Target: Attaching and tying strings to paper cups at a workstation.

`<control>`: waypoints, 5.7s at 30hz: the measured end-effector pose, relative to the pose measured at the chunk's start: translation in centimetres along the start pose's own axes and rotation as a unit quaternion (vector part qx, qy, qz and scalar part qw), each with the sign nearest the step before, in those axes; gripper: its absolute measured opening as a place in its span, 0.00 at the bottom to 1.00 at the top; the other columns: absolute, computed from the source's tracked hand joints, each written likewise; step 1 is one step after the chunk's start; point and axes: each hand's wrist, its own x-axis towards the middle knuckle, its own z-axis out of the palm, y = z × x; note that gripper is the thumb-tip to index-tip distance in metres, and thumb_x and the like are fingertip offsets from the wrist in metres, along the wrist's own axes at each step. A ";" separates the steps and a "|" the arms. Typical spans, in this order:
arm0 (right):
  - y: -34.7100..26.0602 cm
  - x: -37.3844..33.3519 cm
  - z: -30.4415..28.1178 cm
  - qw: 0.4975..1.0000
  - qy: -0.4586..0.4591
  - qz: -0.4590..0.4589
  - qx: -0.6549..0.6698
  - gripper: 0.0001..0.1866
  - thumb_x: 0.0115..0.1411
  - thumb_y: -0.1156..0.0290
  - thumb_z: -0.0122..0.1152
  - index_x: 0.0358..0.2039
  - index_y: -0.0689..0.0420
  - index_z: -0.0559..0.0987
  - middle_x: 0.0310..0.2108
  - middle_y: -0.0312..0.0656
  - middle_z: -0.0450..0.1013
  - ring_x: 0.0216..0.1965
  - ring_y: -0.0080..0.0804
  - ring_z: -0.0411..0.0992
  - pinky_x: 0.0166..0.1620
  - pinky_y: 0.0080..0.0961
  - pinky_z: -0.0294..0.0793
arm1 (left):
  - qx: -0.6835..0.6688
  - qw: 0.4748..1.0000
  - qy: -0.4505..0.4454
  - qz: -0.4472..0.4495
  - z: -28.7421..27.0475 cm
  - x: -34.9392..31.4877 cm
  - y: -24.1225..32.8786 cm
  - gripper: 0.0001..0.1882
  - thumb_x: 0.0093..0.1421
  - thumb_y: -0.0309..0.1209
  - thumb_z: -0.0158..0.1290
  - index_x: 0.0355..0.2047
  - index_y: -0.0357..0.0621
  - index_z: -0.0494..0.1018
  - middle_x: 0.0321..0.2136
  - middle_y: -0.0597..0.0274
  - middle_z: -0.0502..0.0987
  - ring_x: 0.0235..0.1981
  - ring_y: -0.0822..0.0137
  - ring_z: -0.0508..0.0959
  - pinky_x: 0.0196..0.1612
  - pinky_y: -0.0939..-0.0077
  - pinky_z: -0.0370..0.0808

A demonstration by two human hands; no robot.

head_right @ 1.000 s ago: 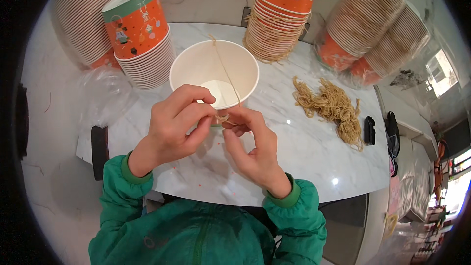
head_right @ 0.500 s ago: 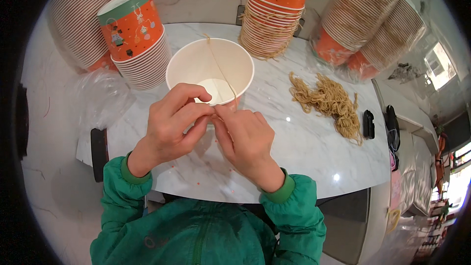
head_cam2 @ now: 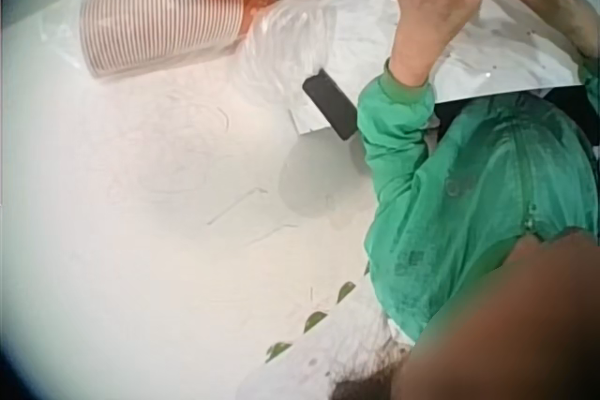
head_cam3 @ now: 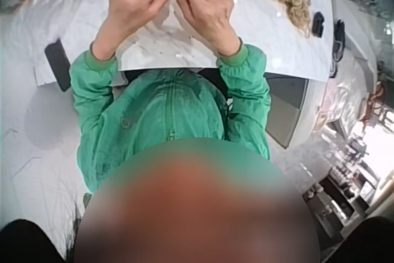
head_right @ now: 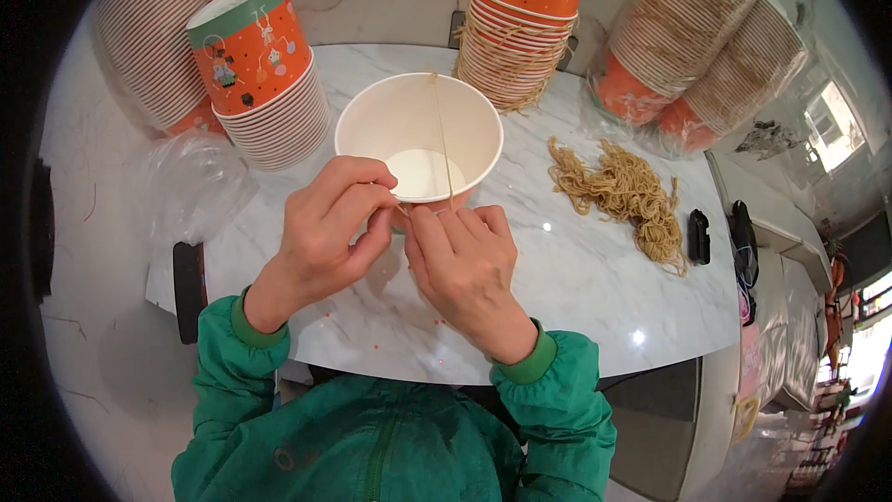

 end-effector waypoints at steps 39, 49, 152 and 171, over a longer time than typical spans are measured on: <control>-0.1 -0.6 -4.0 0.988 0.046 -0.077 0.123 0.30 0.38 0.93 0.56 0.46 0.61 0.74 0.29 0.43 0.79 0.19 0.36 0.68 0.24 0.29 0.63 | 0.059 0.986 0.048 0.145 1.8 -0.4 0.3 0.21 0.39 0.21 0.65 0.38 0.45 0.83 0.43 0.61 0.81 0.25 0.65 0.75 0.24 0.74 0.74; 0.8 -1.2 -4.2 0.971 0.082 -0.013 0.224 0.26 0.46 0.96 0.55 0.46 0.62 0.74 0.31 0.46 0.78 0.23 0.34 0.70 0.27 0.26 0.67 | 0.054 0.997 0.019 0.048 1.3 -0.3 -0.7 0.16 0.45 0.22 0.62 0.37 0.46 0.82 0.42 0.65 0.81 0.29 0.64 0.77 0.27 0.72 0.76; 0.3 -0.5 1.1 0.999 0.010 0.021 0.042 0.15 0.49 0.82 0.65 0.39 0.59 0.81 0.31 0.40 0.71 0.31 0.39 0.72 0.33 0.34 0.70 | 0.116 0.988 0.077 -0.067 0.5 -1.5 1.4 0.12 0.51 0.21 0.63 0.38 0.44 0.82 0.32 0.65 0.77 0.28 0.64 0.79 0.27 0.71 0.75; -0.2 -0.8 -0.5 0.985 0.022 0.070 0.157 0.11 0.48 0.83 0.65 0.34 0.58 0.80 0.29 0.40 0.73 0.29 0.42 0.73 0.31 0.36 0.69 | 0.213 0.961 0.002 0.176 0.5 -1.7 -0.2 0.18 0.42 0.24 0.67 0.37 0.49 0.83 0.43 0.67 0.76 0.40 0.64 0.76 0.39 0.68 0.72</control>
